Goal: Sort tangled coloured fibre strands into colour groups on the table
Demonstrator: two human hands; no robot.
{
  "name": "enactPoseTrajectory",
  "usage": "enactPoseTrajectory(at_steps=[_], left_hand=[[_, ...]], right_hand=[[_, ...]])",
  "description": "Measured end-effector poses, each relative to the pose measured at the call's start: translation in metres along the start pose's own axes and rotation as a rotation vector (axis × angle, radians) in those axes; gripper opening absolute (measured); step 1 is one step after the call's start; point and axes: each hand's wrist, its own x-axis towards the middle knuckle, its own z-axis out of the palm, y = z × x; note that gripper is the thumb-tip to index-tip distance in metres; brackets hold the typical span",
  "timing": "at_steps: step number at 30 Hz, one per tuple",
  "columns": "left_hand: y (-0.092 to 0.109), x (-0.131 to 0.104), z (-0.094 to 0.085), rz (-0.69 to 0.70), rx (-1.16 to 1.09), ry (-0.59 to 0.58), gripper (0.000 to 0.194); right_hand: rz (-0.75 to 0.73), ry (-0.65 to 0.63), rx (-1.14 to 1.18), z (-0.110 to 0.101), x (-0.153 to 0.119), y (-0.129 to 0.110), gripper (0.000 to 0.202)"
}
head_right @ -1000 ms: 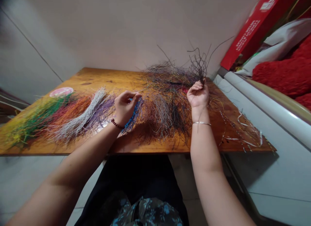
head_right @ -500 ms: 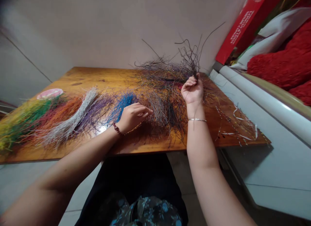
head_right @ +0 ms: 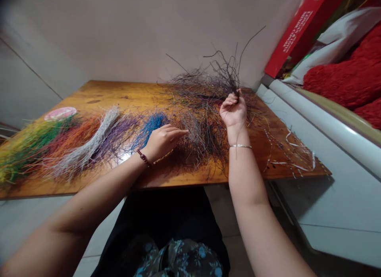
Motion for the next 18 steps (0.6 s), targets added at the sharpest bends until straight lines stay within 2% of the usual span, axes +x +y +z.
enactPoseTrajectory(at_steps=[5, 8, 15, 18], left_hand=[[0.007, 0.001, -0.002, -0.139, 0.018, 0.059, 0.020], [0.009, 0.002, -0.004, -0.202, -0.021, 0.056, 0.020], [0.012, 0.005, -0.009, -0.167, -0.347, -0.032, 0.017], [0.014, 0.007, -0.011, -0.193, -0.502, -0.103, 0.020]], right_hand=[[0.034, 0.016, -0.055, 0.002, 0.000, 0.007, 0.026], [0.037, -0.001, -0.113, 0.002, 0.000, 0.010, 0.028], [0.040, 0.029, -0.138, 0.005, -0.002, 0.013, 0.027], [0.030, 0.039, -0.153, 0.005, -0.002, 0.013, 0.026]])
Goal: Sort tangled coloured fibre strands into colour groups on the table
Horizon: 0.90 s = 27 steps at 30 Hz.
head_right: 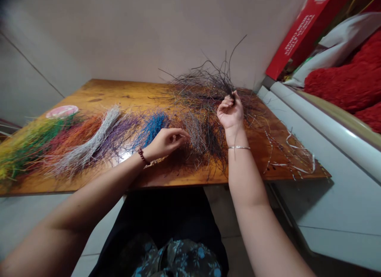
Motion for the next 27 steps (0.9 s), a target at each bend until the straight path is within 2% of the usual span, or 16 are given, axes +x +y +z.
enactPoseTrajectory(at_steps=[5, 10, 20, 27], left_hand=[[0.000, 0.002, -0.002, -0.089, -0.229, -0.121, 0.026], [-0.001, 0.002, -0.004, -0.088, -0.414, -0.222, 0.031], [0.007, 0.000, -0.007, -0.134, -0.410, -0.417, 0.050], [0.010, 0.001, -0.006, -0.171, -0.470, -0.473, 0.058]], right_hand=[[-0.010, -0.035, 0.009, -0.003, 0.001, -0.002, 0.021], [0.002, -0.043, 0.034, -0.004, 0.001, -0.002, 0.022], [-0.003, -0.021, 0.017, -0.004, 0.003, -0.003, 0.023], [-0.011, 0.019, 0.023, -0.002, 0.001, -0.002, 0.025]])
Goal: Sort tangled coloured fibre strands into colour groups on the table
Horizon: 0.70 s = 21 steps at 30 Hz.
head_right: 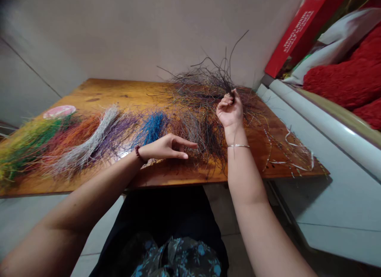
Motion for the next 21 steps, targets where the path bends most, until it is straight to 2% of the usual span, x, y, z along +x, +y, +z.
enactPoseTrajectory(at_steps=[6, 13, 21], left_hand=[[-0.0022, 0.0012, 0.0010, -0.036, -0.014, 0.001, 0.062], [-0.0043, 0.0014, 0.0027, -0.018, -0.038, 0.033, 0.055], [-0.0051, 0.0007, 0.0015, -0.066, 0.001, 0.029, 0.065]], right_hand=[[0.022, -0.022, 0.026, -0.0002, -0.0003, -0.0003, 0.025], [-0.039, -0.009, -0.060, 0.0007, -0.0005, 0.0015, 0.023], [-0.037, -0.001, -0.082, 0.0022, -0.0013, 0.0015, 0.027]])
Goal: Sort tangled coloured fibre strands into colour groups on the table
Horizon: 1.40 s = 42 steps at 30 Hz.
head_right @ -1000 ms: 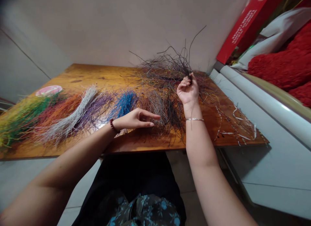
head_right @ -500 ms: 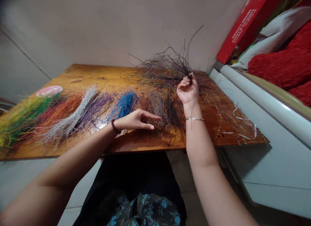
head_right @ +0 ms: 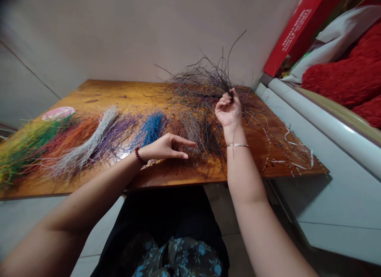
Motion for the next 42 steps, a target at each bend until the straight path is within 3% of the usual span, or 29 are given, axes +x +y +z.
enactPoseTrajectory(at_steps=[7, 13, 19, 24, 27, 32, 34, 36, 40, 42], left_hand=[[0.000, 0.001, 0.002, 0.022, 0.016, 0.030, 0.057], [-0.005, 0.002, 0.004, 0.050, 0.034, 0.086, 0.043], [-0.009, 0.005, 0.004, 0.084, 0.030, 0.171, 0.029], [-0.008, 0.005, 0.004, 0.043, 0.089, 0.230, 0.036], [-0.005, 0.004, 0.005, 0.071, -0.008, 0.156, 0.045], [0.002, -0.002, 0.007, 0.024, -0.220, -0.188, 0.071], [0.005, -0.004, 0.006, -0.036, -0.268, -0.262, 0.078], [0.008, -0.004, 0.004, -0.078, -0.258, -0.207, 0.069], [0.013, -0.003, -0.001, -0.042, -0.230, 0.119, 0.053], [0.011, -0.001, -0.002, -0.002, -0.197, 0.225, 0.050]], right_hand=[[0.000, 0.056, -0.043, 0.002, 0.000, 0.000, 0.027], [0.027, -0.004, 0.040, 0.003, -0.002, 0.001, 0.026], [0.019, -0.004, -0.022, 0.004, -0.001, 0.003, 0.025], [0.017, 0.000, -0.058, 0.004, -0.001, 0.003, 0.026], [0.013, 0.018, -0.078, 0.007, -0.003, 0.003, 0.026], [-0.003, 0.041, -0.147, 0.009, -0.004, 0.004, 0.026], [0.001, 0.043, -0.168, 0.010, -0.004, 0.004, 0.025], [0.009, 0.051, -0.192, 0.012, -0.004, 0.006, 0.024], [0.037, 0.072, -0.222, 0.017, -0.005, 0.012, 0.025], [0.067, 0.079, -0.220, 0.019, -0.007, 0.018, 0.025]])
